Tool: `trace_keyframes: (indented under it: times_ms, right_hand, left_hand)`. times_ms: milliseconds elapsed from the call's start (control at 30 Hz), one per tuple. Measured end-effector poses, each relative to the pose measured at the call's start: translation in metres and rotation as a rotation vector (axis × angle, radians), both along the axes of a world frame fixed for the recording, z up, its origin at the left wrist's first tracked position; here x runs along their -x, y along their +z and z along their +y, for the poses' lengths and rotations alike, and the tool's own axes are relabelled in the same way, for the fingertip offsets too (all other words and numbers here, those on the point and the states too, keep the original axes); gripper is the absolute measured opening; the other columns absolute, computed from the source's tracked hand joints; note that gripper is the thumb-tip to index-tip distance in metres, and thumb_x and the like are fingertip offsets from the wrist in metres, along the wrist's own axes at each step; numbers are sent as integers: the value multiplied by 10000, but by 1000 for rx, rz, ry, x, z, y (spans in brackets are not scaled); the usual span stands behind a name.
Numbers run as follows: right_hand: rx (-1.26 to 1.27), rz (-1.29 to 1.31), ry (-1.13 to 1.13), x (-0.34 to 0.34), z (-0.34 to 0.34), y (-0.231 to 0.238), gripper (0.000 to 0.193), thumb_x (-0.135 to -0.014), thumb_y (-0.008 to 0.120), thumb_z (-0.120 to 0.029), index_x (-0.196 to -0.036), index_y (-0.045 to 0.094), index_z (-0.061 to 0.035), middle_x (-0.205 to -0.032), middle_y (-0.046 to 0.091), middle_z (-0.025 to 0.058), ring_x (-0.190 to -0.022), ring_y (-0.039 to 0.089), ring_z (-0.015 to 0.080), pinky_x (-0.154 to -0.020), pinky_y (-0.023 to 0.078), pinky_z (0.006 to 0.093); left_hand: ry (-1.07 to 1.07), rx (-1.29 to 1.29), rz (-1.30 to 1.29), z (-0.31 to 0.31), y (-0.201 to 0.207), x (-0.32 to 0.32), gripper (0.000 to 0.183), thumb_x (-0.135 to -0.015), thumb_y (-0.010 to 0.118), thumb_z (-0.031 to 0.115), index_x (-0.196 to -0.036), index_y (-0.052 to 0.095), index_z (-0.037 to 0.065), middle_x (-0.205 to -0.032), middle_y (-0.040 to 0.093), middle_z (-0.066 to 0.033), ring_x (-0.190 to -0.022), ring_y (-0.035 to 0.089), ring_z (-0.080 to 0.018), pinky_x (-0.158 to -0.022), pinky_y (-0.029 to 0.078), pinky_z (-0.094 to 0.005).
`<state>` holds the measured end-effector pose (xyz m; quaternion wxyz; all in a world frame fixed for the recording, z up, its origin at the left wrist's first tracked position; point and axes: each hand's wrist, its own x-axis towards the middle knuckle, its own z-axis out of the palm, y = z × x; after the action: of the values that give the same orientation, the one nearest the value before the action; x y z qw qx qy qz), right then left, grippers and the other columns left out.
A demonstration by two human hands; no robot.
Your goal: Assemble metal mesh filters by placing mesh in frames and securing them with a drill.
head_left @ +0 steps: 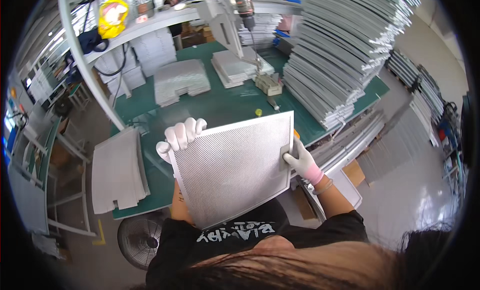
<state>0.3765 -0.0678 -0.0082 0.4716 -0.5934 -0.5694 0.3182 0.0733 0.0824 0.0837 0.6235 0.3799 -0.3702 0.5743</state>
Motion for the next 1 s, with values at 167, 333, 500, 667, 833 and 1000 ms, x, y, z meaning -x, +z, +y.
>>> trace_keyframes:
  times_ms: [167,333,500,667,833,1000]
  right_hand:
    - [82,178,-490,-49,-79,-37,389,-1003,521,-244,-1270,543,38,-1046,619,63,-891,578,136,-838,481,269]
    - [-14,248,-1225,-171,-250,-90,380,-1001,499,-288,-1202,618,12,-1089,641,70,-1007,564,146,-901,459,292]
    - [-10,240,-1813,-199,-415,-183,345,-998,477,-270,-1105,654,6,-946,691,75,-819,638,195,-761,512,337]
    - [330,-28,-1730,-214,-412,-238,340,-983,488,-258,-1033,672,23,-929,703,144,-855,651,260,-796,499,360]
    - [398,-157,-1689,-234,-382,-253,339,-988,475,-256,-1068,660,16,-1021,693,186,-953,646,316,-873,479,378]
    - [380,-116,-1602,-251,-364,-273,363,-988,470,-280,-1083,661,14,-1015,694,187,-956,649,319,-874,480,380]
  left_hand:
    - [450,327,939,-23,-30,-17,356,-996,487,357,-1128,582,39,-1108,609,-72,-1104,533,-199,-1040,377,-367]
    - [1064,56,1233,-31,-75,44,413,-998,494,268,-1296,520,-16,-1363,501,-144,-1282,477,-273,-1097,346,-379]
    - [2388,-264,2156,-41,-94,179,462,-925,591,308,-1268,558,1,-1318,552,-172,-1264,463,-401,-1071,358,-504]
    - [2068,446,2948,-52,-139,281,793,-913,461,638,-1448,406,56,-1464,418,-200,-1272,449,-438,-1053,372,-537]
    - [1705,613,2962,-52,-111,280,874,-872,450,716,-1499,349,115,-1521,332,-225,-1310,416,-452,-1070,356,-549]
    - [1721,675,2897,-51,-145,329,975,-829,508,727,-1513,295,66,-1522,307,-265,-1364,348,-477,-1106,333,-522]
